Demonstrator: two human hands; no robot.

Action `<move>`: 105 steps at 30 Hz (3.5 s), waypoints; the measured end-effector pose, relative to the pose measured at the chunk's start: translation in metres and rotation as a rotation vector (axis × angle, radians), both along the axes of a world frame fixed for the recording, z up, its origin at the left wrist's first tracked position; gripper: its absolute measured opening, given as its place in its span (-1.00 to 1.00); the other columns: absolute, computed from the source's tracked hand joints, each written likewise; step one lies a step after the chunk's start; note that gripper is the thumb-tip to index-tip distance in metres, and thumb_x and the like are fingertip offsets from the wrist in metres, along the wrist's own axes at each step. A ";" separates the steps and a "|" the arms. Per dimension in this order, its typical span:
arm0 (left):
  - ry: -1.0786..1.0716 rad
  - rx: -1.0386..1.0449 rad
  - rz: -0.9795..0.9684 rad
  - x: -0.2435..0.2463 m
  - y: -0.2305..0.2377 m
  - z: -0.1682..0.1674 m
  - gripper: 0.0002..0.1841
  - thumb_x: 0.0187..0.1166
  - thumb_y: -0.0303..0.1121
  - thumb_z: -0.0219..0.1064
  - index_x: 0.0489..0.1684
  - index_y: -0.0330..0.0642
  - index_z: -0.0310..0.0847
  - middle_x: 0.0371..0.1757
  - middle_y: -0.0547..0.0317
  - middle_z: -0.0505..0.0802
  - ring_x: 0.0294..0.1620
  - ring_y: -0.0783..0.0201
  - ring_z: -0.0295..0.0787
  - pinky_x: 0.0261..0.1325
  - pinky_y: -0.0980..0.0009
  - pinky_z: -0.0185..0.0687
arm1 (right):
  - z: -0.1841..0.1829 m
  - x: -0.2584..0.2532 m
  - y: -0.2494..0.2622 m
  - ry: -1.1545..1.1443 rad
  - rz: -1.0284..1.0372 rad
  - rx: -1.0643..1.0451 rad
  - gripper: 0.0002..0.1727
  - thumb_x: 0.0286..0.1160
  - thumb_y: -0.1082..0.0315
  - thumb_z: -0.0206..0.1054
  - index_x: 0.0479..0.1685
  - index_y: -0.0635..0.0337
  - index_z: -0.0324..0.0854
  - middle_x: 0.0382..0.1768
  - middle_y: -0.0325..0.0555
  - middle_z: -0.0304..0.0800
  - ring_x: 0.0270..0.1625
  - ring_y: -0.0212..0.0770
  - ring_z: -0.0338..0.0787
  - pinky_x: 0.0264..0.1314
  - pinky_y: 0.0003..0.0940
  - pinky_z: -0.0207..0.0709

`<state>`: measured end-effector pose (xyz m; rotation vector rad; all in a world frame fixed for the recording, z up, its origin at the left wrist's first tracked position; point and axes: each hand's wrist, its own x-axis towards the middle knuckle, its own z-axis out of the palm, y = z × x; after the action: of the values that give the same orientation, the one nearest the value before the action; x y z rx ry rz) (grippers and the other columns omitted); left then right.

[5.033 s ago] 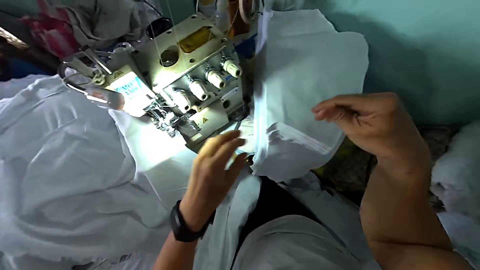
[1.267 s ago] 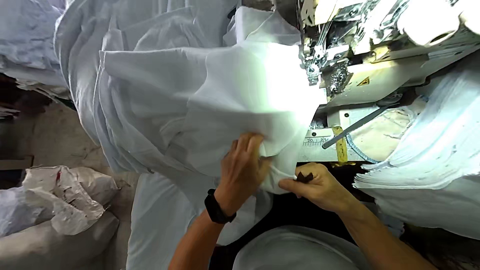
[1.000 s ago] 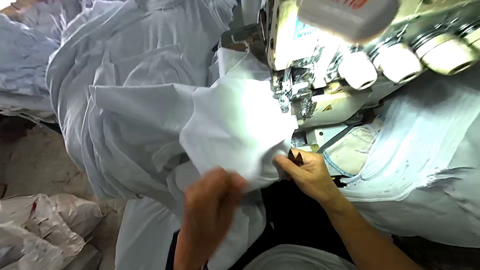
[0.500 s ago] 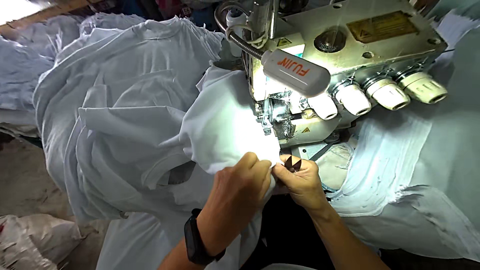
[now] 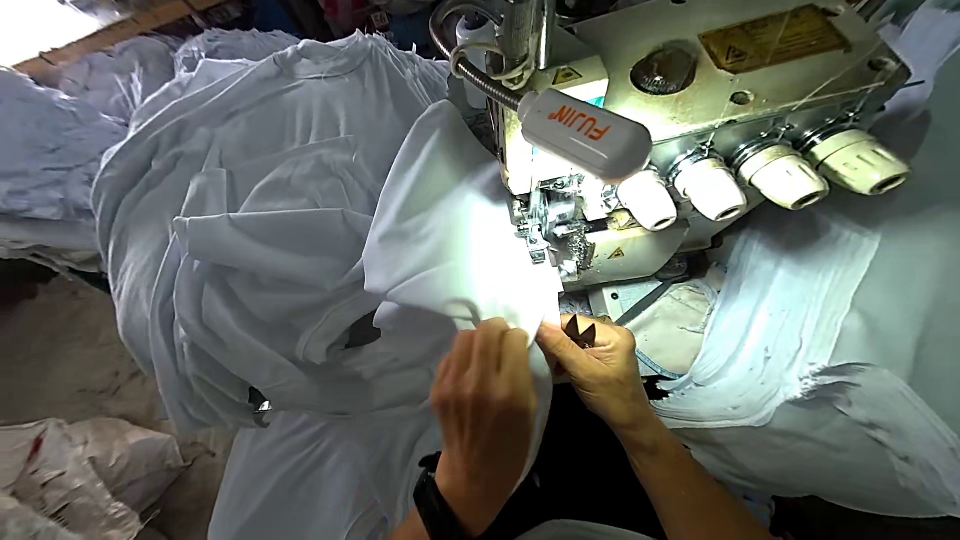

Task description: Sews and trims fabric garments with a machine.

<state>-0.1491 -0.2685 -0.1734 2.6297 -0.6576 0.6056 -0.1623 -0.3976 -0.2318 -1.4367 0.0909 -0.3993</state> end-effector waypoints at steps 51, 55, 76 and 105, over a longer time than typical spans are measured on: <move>0.443 -0.364 -0.388 -0.004 0.029 -0.008 -0.91 0.33 -0.48 0.50 -0.29 -0.24 0.79 -0.24 0.22 0.74 -0.21 0.48 0.64 -0.14 0.61 0.57 | 0.010 -0.071 -0.008 0.053 0.165 -0.001 -0.44 0.27 0.50 0.48 0.37 0.15 0.57 -0.35 -0.52 0.84 -0.37 -0.69 0.72 -0.27 -0.79 0.63; 0.334 -0.264 -0.463 -0.007 0.036 -0.012 -0.91 0.36 -0.52 0.41 -0.40 -0.18 0.59 -0.07 0.08 0.84 0.17 0.28 0.75 0.55 0.11 0.34 | 0.009 -0.077 -0.009 0.056 0.181 -0.089 -0.33 0.31 0.47 0.44 0.54 0.33 0.44 -0.47 -0.51 0.73 -0.46 -0.77 0.58 -0.33 -0.87 0.49; -0.041 -0.359 -0.399 -0.033 0.034 -0.072 -0.58 0.56 0.08 0.36 0.26 0.18 0.43 0.43 0.31 0.59 0.68 0.35 0.32 0.85 0.04 -0.21 | 0.032 -0.073 -0.027 -0.325 0.167 -0.695 -0.85 0.57 0.49 0.29 -0.15 0.32 0.79 -0.32 -0.05 0.90 -0.21 -0.49 0.80 0.02 -0.78 0.58; 0.261 -0.218 -0.149 0.184 -0.001 0.016 -0.56 0.45 -0.76 0.05 0.17 -0.39 0.78 0.29 -0.21 0.84 0.39 -0.09 0.75 0.51 -0.04 0.47 | -0.029 0.008 -0.003 -0.277 -0.002 -0.381 -0.71 0.49 0.37 0.38 -0.56 0.38 0.69 -0.65 -0.19 0.66 -0.57 -0.68 0.49 -0.47 -0.82 0.32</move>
<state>0.0352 -0.2695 -0.1569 2.3759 -0.6580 0.2673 -0.1540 -0.4007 -0.2610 -1.7395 -0.2190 -0.6381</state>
